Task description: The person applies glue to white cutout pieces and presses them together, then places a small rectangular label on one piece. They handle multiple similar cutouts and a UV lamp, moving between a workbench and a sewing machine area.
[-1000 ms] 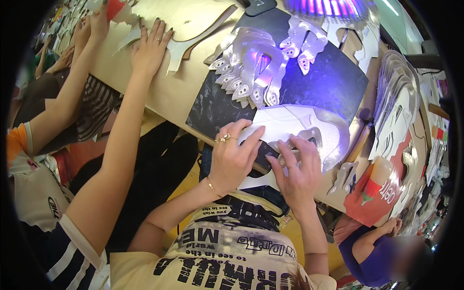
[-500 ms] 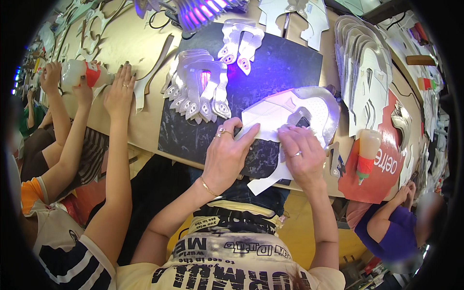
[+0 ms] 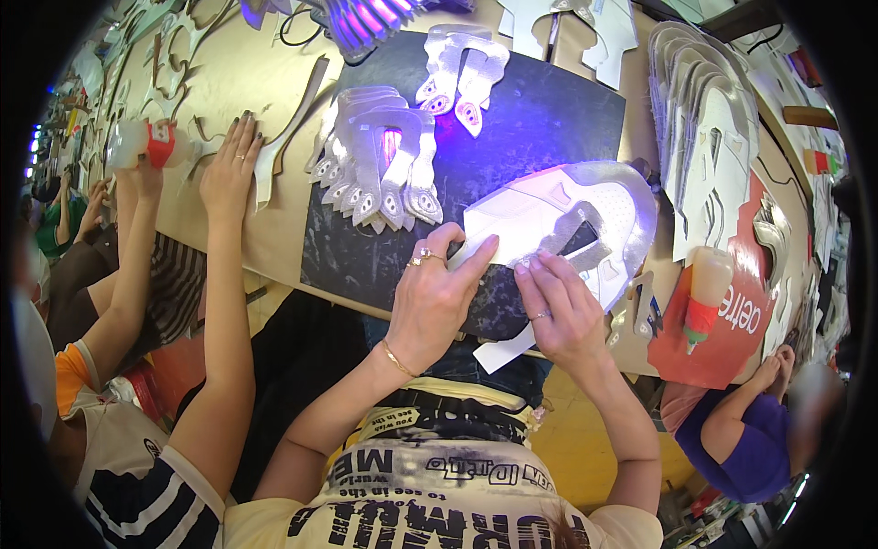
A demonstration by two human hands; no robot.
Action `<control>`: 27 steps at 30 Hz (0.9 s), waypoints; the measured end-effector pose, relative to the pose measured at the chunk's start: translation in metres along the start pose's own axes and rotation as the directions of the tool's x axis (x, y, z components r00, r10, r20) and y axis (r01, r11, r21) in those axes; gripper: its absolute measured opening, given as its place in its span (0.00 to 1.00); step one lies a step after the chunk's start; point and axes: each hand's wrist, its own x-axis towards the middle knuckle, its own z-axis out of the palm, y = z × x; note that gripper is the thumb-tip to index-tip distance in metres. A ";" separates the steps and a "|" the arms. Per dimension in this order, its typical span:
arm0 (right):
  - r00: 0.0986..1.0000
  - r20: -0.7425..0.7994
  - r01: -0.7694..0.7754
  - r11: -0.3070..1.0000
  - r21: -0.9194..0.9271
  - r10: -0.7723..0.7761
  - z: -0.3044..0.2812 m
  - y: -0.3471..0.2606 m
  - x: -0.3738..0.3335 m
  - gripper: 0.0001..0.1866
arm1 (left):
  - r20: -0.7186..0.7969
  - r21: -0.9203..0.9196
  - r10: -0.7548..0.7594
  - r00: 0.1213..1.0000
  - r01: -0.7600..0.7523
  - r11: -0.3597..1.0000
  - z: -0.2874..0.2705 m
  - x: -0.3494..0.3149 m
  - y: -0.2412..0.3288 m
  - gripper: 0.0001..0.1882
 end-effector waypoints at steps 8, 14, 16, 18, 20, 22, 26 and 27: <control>0.992 -0.081 -0.095 0.995 -0.022 0.093 0.005 0.004 0.000 0.21 | -0.001 0.005 -0.015 1.000 0.015 1.000 0.002 -0.001 0.000 0.28; 0.959 -0.152 -0.218 0.964 0.150 0.240 0.003 0.004 0.008 0.16 | -0.197 0.199 0.160 0.967 -0.120 0.973 -0.002 0.010 0.014 0.24; 0.858 -0.117 -0.417 0.812 0.408 0.500 -0.002 0.000 0.011 0.11 | -0.049 0.175 0.243 0.969 -0.231 0.957 0.002 0.026 0.011 0.26; 0.680 -0.015 -0.519 0.495 0.696 0.733 -0.007 0.001 0.015 0.08 | 0.127 0.212 0.308 0.943 -0.329 0.920 0.008 0.042 0.003 0.29; 0.549 0.060 -0.476 0.253 0.842 0.833 -0.010 0.009 0.021 0.08 | 0.174 0.129 0.270 0.947 -0.294 0.947 0.012 0.046 0.002 0.28; 0.479 -0.056 -0.412 0.281 0.867 0.876 -0.011 0.020 0.026 0.09 | 0.207 0.107 0.248 0.946 -0.274 0.956 0.015 0.046 0.000 0.28; 0.451 -0.267 -0.416 0.465 0.781 0.852 -0.007 0.021 0.022 0.07 | 0.194 0.095 0.237 0.952 -0.259 0.961 0.018 0.043 0.000 0.28; 0.489 -0.322 -0.440 0.548 0.712 0.811 -0.004 0.018 0.018 0.07 | 0.197 0.092 0.234 0.952 -0.256 0.962 0.017 0.044 0.000 0.28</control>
